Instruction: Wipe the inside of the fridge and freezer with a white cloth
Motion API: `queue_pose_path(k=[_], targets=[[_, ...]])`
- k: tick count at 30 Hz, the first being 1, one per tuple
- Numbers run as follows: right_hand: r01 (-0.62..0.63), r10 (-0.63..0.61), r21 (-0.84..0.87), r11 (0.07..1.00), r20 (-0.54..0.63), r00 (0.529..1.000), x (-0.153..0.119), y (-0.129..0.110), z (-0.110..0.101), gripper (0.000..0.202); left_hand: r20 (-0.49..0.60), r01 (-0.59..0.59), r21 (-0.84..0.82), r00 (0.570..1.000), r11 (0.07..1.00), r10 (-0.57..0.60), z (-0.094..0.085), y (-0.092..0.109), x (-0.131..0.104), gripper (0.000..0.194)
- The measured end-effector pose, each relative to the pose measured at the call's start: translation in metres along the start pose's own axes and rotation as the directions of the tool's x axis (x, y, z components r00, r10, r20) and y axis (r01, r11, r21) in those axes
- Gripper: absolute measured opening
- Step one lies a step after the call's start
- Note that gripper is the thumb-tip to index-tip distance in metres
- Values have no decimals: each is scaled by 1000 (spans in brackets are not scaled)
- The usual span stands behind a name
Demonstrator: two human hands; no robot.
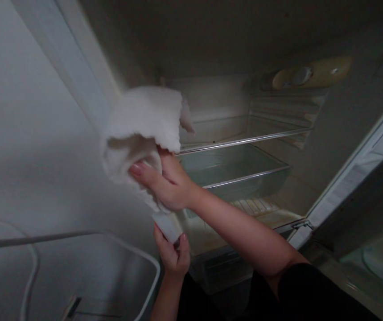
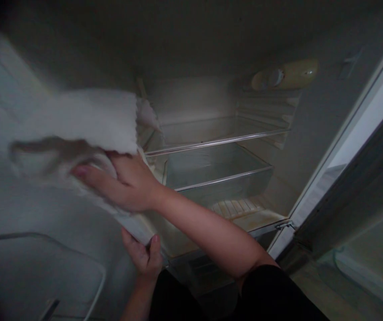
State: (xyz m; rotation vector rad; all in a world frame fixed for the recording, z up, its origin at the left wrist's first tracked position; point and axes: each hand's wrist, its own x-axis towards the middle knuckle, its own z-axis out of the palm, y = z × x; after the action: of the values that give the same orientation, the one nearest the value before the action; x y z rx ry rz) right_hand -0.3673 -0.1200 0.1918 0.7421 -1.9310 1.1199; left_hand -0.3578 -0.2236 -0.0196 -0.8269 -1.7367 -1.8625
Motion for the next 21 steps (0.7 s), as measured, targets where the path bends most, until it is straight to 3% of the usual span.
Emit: queue_pose_path(k=[2,4,6,8,11,16,21], targets=[[65,-63,-83,994,28,998,-37,12,4,48,-18,-45,18,999,999,45,0,-1,1,80],[63,-32,-261,963,119,992,-75,29,7,45,-45,-136,22,990,990,137,1,-3,3,78],[29,81,-457,889,219,972,-105,45,6,36,-62,-204,25,977,979,205,3,-3,5,83],[-31,252,-623,782,269,930,-120,57,1,28,-70,-178,28,981,984,180,5,0,7,87],[-95,401,-787,610,203,894,-121,67,-8,24,-58,-69,19,996,997,69,7,9,8,85],[-91,344,-882,462,83,935,-122,70,-12,36,-52,-108,18,993,994,108,5,10,5,78],[-217,329,-927,305,-111,938,-161,75,-37,36,-48,-93,20,994,995,94,2,-3,2,83]])
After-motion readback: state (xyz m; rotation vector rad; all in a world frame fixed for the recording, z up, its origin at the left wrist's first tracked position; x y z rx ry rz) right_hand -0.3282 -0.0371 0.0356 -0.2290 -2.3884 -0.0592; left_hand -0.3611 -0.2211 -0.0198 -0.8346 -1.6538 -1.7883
